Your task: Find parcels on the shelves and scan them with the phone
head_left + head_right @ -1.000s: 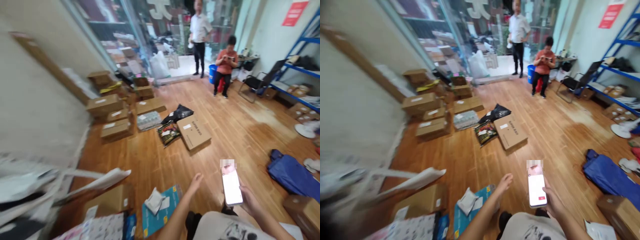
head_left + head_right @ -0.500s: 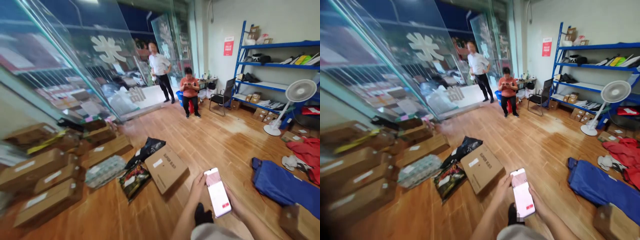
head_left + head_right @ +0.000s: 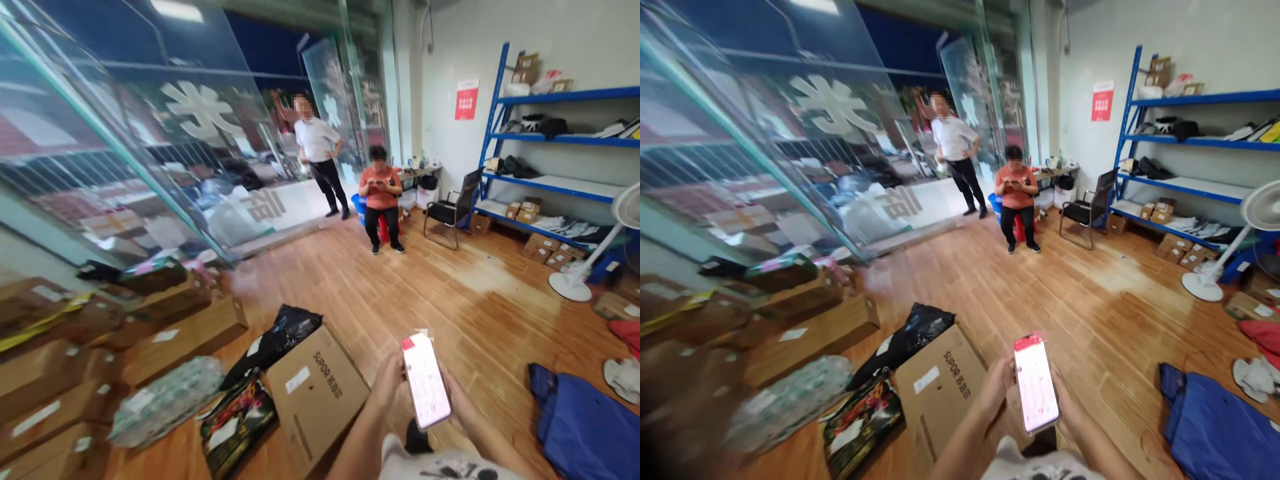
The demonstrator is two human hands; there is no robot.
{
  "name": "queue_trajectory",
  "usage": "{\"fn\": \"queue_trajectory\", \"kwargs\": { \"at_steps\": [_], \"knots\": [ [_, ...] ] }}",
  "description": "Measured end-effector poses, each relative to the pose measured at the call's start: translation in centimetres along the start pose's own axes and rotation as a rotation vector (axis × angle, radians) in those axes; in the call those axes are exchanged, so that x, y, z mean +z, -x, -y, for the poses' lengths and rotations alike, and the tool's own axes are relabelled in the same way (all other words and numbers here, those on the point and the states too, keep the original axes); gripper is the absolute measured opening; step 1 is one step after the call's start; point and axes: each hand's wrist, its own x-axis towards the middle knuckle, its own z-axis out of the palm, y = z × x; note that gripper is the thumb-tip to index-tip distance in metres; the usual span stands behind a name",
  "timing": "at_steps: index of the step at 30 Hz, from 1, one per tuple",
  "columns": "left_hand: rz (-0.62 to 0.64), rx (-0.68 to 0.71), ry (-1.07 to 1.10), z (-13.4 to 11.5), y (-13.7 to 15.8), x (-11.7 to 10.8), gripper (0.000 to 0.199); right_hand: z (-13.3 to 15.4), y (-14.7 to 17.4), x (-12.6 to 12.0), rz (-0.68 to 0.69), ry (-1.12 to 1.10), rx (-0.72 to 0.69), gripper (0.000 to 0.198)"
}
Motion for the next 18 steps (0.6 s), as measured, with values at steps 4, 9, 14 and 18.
{"fn": "queue_trajectory", "kwargs": {
  "at_steps": [4,9,14,18],
  "knots": [
    [-0.083,0.031,-0.08,-4.8,-8.4,1.7,0.052,5.1,-7.5,0.6,-0.006,-0.05,-0.028,0.062],
    [-0.127,0.024,-0.135,-7.6,-18.8,3.7,0.055,10.2,-15.6,-0.8,0.037,-0.034,-0.009,0.072],
    [-0.097,-0.024,-0.059,-9.1,-28.6,5.4,0.062,14.8,-25.1,-3.5,0.011,0.023,-0.034,0.078],
    [0.162,-0.165,0.179,-10.2,-33.4,6.5,0.057,18.8,-33.4,-5.4,-0.007,0.086,-0.039,0.077]
  ]
}}
